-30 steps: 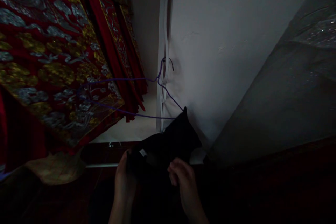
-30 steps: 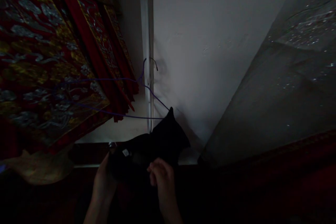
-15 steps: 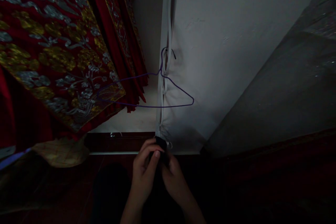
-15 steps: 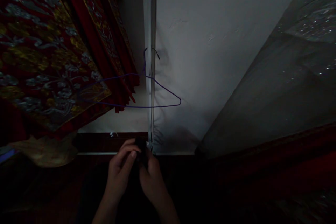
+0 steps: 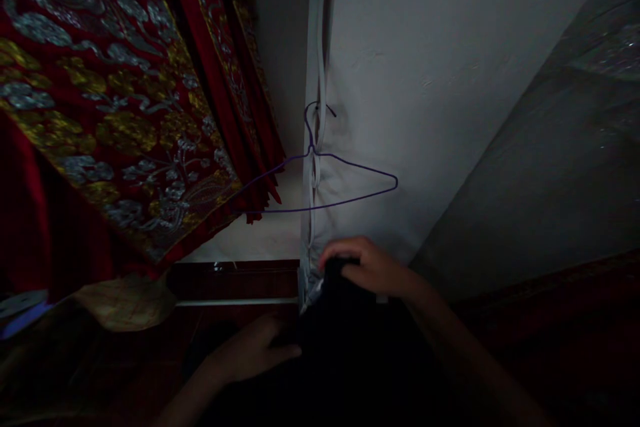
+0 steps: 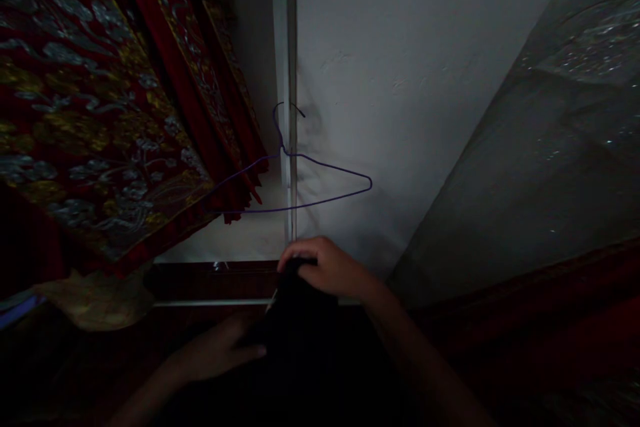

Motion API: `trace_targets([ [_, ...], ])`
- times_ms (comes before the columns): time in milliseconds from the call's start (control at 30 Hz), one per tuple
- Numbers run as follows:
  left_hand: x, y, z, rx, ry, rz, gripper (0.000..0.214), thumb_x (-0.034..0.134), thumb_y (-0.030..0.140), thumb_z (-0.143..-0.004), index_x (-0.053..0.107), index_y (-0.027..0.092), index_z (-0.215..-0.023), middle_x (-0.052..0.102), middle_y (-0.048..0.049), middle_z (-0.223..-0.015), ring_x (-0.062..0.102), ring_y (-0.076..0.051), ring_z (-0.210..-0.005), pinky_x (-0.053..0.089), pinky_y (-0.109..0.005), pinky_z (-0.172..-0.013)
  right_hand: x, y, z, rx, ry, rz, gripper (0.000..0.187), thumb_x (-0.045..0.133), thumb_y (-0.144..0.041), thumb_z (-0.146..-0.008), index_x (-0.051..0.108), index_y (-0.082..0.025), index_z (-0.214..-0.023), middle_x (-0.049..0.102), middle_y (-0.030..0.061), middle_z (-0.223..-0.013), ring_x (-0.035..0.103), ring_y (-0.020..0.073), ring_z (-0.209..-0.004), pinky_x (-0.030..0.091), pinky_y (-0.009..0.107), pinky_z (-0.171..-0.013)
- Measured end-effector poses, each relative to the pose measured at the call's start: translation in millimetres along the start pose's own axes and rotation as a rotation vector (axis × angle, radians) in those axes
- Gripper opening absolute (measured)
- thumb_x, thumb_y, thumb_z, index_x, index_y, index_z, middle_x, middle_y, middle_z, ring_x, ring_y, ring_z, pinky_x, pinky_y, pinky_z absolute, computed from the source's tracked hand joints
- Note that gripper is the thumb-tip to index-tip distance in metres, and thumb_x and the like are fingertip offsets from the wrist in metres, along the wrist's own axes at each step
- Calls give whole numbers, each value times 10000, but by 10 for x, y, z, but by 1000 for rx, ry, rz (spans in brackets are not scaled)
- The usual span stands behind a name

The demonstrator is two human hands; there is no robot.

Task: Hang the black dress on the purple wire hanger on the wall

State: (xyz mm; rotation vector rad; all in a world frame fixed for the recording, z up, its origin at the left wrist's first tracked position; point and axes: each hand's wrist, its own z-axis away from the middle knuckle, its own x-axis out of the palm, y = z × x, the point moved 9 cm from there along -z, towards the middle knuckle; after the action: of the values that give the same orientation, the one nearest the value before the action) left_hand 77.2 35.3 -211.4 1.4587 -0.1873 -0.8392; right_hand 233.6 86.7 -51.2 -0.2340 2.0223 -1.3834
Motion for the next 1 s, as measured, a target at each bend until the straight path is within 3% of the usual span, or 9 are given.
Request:
trace_targets([
  [100, -313, 85, 39, -53, 95, -105, 365, 595, 495, -911, 731, 250, -1146, 755, -40, -1141, 681, -294, -1044, 505, -361, -929, -515, 30, -213, -55, 371, 54, 514, 515, -109, -738, 682, -236, -1208, 722, 30, -1143, 666, 202, -1034, 511, 324, -896],
  [200, -623, 305, 86, 5, 204, -167, 380, 602, 482, -912, 707, 269, -1208, 734, -44, -1219, 671, -295, -1096, 484, -342, -970, -745, 313, -415, -44, 568, 89, 413, 509, -193, -813, 684, -236, -1184, 693, 40, -1218, 607, 207, -1182, 456, 335, -1007],
  [267, -749, 370, 121, 25, 198, -248, 328, 605, 469, -908, 744, 260, -1118, 756, -52, -1152, 689, -291, -1043, 494, -331, -932, -769, 590, -543, 45, 552, 97, 270, 499, -270, -848, 722, -211, -987, 727, 51, -1060, 641, 224, -1073, 470, 339, -948],
  [333, -835, 288, 159, -40, 133, -350, 310, 582, 465, -916, 776, 227, -962, 782, -62, -978, 714, -277, -886, 513, -316, -805, -775, 791, -591, 121, 494, 106, 224, 515, -321, -834, 687, -194, -769, 699, 34, -797, 647, 217, -828, 485, 319, -778],
  [433, -1115, 146, 232, -162, 172, -460, 338, 602, 473, -888, 759, 190, -789, 754, -65, -779, 692, -251, -722, 492, -295, -680, -810, 810, -521, 108, 405, 128, 252, 556, -364, -794, 624, -184, -631, 578, -11, -601, 533, 156, -594, 397, 272, -593],
  [500, -1352, 243, 246, -119, 288, -430, 304, 647, 474, -853, 762, 194, -819, 757, -72, -835, 693, -250, -772, 508, -300, -730, -882, 733, -422, 102, 401, 156, 304, 578, -410, -792, 613, -177, -601, 525, -22, -554, 472, 129, -539, 338, 257, -537],
  [633, -1628, 742, 154, 108, 392, -395, 247, 642, 435, -867, 785, 242, -923, 730, -89, -1152, 645, -289, -1117, 465, -374, -1010, -989, 626, -294, 167, 425, 210, 390, 609, -482, -778, 557, -183, -535, 462, -26, -496, 412, 111, -487, 265, 253, -471],
  [800, -1638, 1270, 71, 248, 413, -645, 210, 566, 255, -882, 764, 210, -830, 676, -99, -1184, 637, -263, -1085, 481, -371, -996, -902, 565, -269, 137, 443, 222, 384, 587, -453, -811, 540, -192, -532, 494, -13, -500, 437, 123, -485, 281, 260, -467],
  [1000, -1548, 1373, 287, 223, 416, -793, 233, 546, 301, -919, 767, 230, -900, 670, -87, -1139, 649, -247, -1048, 514, -339, -942, -874, 476, -225, 49, 502, 310, 331, 576, -404, -872, 615, -192, -621, 626, 31, -598, 531, 156, -553, 347, 284, -534],
])
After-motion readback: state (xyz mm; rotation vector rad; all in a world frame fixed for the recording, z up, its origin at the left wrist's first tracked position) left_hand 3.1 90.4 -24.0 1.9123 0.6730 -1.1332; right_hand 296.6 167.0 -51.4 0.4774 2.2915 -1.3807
